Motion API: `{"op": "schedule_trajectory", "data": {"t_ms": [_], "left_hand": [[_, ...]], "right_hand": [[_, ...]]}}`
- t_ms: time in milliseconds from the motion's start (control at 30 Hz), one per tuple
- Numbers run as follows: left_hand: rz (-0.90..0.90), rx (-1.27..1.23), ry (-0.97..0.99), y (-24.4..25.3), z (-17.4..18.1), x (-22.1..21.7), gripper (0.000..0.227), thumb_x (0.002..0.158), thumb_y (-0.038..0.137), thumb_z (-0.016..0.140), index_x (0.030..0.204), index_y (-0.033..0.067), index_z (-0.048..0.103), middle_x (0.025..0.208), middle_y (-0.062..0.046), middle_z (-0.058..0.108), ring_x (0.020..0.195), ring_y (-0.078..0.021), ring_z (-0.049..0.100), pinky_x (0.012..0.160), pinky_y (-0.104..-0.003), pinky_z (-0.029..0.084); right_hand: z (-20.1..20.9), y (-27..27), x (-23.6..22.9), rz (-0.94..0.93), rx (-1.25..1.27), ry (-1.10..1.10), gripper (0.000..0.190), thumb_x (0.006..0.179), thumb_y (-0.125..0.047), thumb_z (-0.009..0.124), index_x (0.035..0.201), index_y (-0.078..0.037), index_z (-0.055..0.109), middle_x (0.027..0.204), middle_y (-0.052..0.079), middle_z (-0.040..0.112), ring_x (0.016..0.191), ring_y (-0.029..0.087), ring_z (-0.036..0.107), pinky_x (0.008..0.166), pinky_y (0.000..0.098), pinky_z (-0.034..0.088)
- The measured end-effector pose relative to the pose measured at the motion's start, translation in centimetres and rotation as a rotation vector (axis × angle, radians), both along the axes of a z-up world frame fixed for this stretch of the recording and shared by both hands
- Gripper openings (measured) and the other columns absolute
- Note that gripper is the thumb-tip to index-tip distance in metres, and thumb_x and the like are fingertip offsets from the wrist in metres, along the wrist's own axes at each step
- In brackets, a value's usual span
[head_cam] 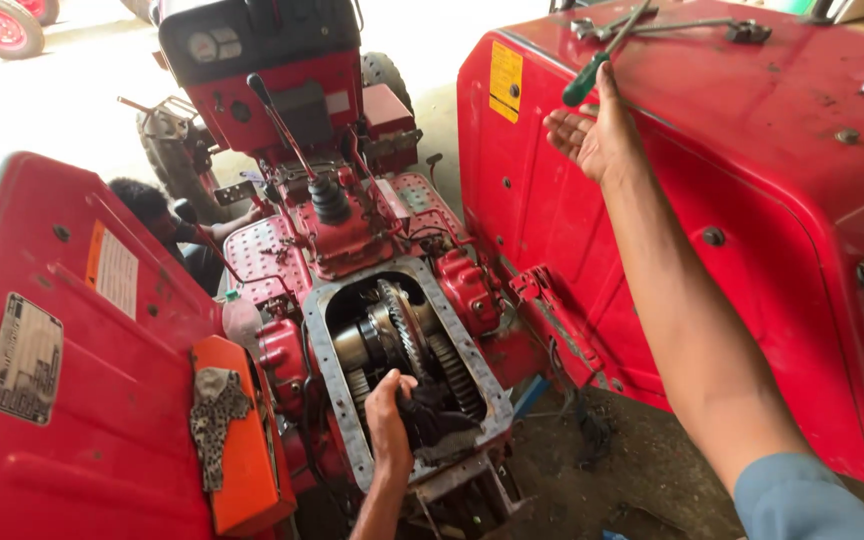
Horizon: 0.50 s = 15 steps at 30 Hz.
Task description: Repairing the transmission/gearbox assembly of a tractor using tools.
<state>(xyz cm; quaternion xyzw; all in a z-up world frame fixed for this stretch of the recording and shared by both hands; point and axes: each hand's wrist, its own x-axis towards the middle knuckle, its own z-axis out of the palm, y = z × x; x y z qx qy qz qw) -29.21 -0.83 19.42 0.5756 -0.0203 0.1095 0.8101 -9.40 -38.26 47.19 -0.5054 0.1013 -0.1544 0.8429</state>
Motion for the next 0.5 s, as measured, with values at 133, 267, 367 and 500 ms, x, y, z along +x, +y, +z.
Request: {"op": "schedule_trajectory", "data": {"t_ms": [133, 267, 367, 500], "left_hand": [[-0.104, -0.031, 0.3, 1.4, 1.2, 0.3, 0.037, 0.098, 0.034, 0.064, 0.074, 0.0057, 0.059, 0.069, 0.003, 0.041, 0.064, -0.0095, 0.037, 0.059, -0.031, 0.033], [-0.133, 0.018, 0.265, 3.9, -0.8, 0.3, 0.035, 0.098, 0.034, 0.066, 0.075, 0.0083, 0.06, 0.07, 0.007, 0.047, 0.065, -0.0051, 0.041, 0.058, -0.026, 0.035], [-0.166, -0.097, 0.418, 5.4, 0.6, -0.8, 0.029, 0.097, 0.031, 0.067, 0.081, 0.0071, 0.062, 0.069, 0.004, 0.049, 0.061, -0.0087, 0.045, 0.055, -0.028, 0.037], [-0.159, -0.009, 0.326, 5.7, -4.0, -0.9, 0.022, 0.098, 0.025, 0.068, 0.091, 0.0046, 0.068, 0.083, 0.004, 0.061, 0.078, -0.0054, 0.056, 0.072, -0.023, 0.047]], "right_hand": [[-3.9, -5.4, 7.3, 0.107, 0.133, -0.105, 0.046, 0.099, -0.043, 0.066, 0.117, -0.003, 0.055, 0.099, 0.017, 0.072, 0.082, 0.024, 0.075, 0.068, 0.037, 0.066], [-4.7, -3.0, 2.1, 0.246, 0.313, -0.294, 0.015, 0.109, -0.01, 0.072, 0.116, 0.0, 0.063, 0.105, 0.016, 0.073, 0.097, 0.027, 0.078, 0.077, 0.0313, 0.064], [-6.5, 6.1, -9.6, 0.381, -0.036, -0.284, 0.02, 0.104, -0.014, 0.065, 0.117, 0.0, 0.062, 0.104, 0.013, 0.072, 0.094, 0.022, 0.073, 0.083, 0.036, 0.066], [-12.6, 13.2, -17.7, 0.311, -0.24, -0.162, 0.023, 0.101, -0.011, 0.059, 0.124, -0.01, 0.056, 0.087, 0.006, 0.067, 0.077, 0.016, 0.07, 0.073, 0.0324, 0.064]]}}
